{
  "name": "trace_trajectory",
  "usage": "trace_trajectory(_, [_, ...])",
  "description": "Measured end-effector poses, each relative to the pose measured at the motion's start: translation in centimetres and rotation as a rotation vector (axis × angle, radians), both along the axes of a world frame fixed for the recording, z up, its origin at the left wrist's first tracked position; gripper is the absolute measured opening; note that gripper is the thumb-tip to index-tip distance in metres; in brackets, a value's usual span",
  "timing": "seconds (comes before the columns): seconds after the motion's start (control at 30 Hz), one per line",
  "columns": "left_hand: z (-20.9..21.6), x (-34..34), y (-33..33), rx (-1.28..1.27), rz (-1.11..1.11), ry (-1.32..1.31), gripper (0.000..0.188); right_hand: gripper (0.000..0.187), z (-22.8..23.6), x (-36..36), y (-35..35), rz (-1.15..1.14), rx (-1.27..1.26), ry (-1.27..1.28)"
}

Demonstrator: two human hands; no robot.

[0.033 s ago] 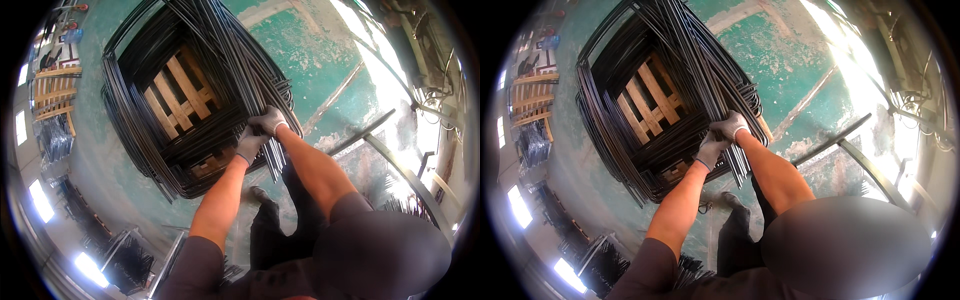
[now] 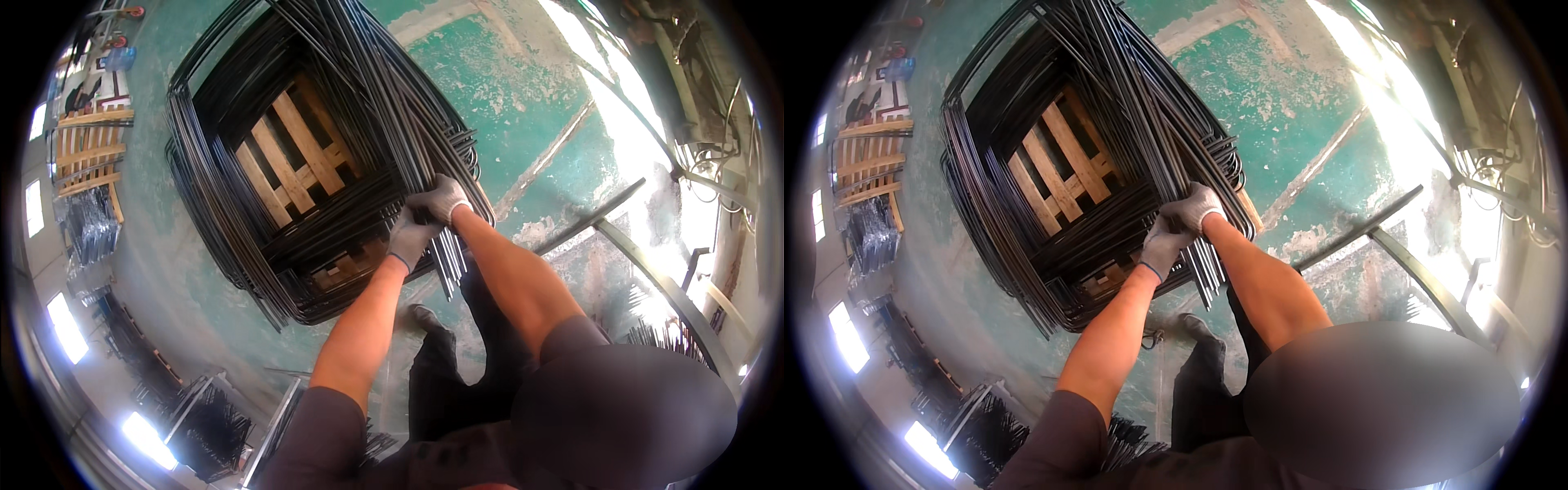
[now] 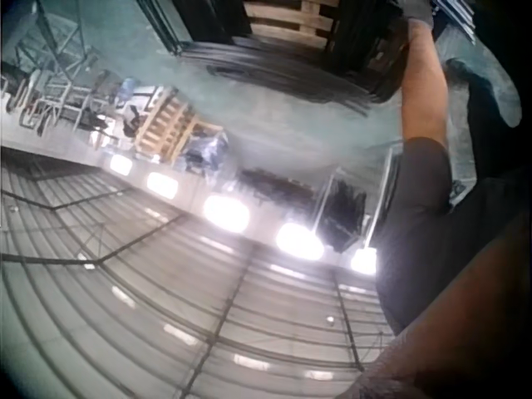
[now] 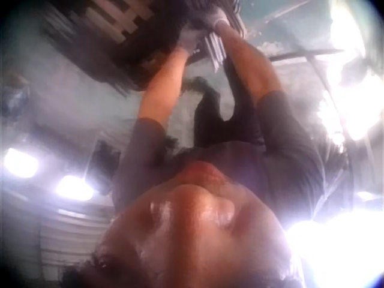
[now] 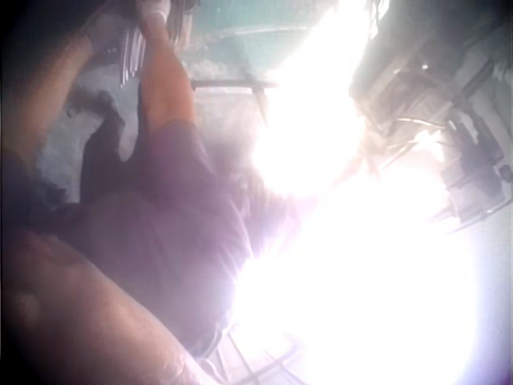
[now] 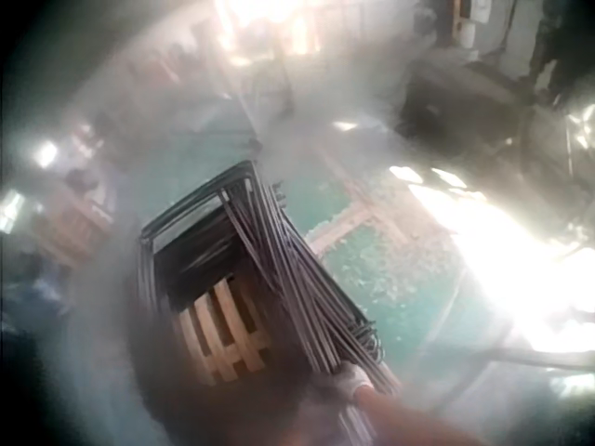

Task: The person repeatedly picks up bundles of long, bent metal rods from a wooden pallet and stacks them onto a metal rack. The person wears gloves and handles the rods by hand, moving them from the pallet to the rack in a repetitive cycle.

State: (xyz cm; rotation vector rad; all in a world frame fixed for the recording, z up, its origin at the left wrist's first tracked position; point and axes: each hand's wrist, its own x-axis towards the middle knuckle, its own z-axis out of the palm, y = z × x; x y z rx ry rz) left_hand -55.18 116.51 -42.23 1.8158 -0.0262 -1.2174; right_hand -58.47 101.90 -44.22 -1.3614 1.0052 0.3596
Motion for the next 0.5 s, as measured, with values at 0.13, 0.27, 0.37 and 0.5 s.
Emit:
trace_trajectory(0.13, [-2.1,-2.8,3.4,0.051,-0.623,-0.612,0.050,0.060,2.6,-0.4,1.6,0.124,-0.104,0.028])
trace_trajectory(0.27, [1.0,-4.1,3.6,-0.144,0.249,0.140,0.046,0.056,2.8,-1.5,3.2,0.060,0.043,0.019])
trace_trajectory(0.37, [3.7,-3.1,3.5,-0.178,0.409,0.388,0.053,0.058,3.9,-1.3,3.2,-0.061,0.249,-0.145])
trace_trajectory(0.5, [4.4,-3.1,2.4,-0.082,0.355,0.327,0.052,0.050,4.5,1.2,1.5,-0.360,0.684,-0.310])
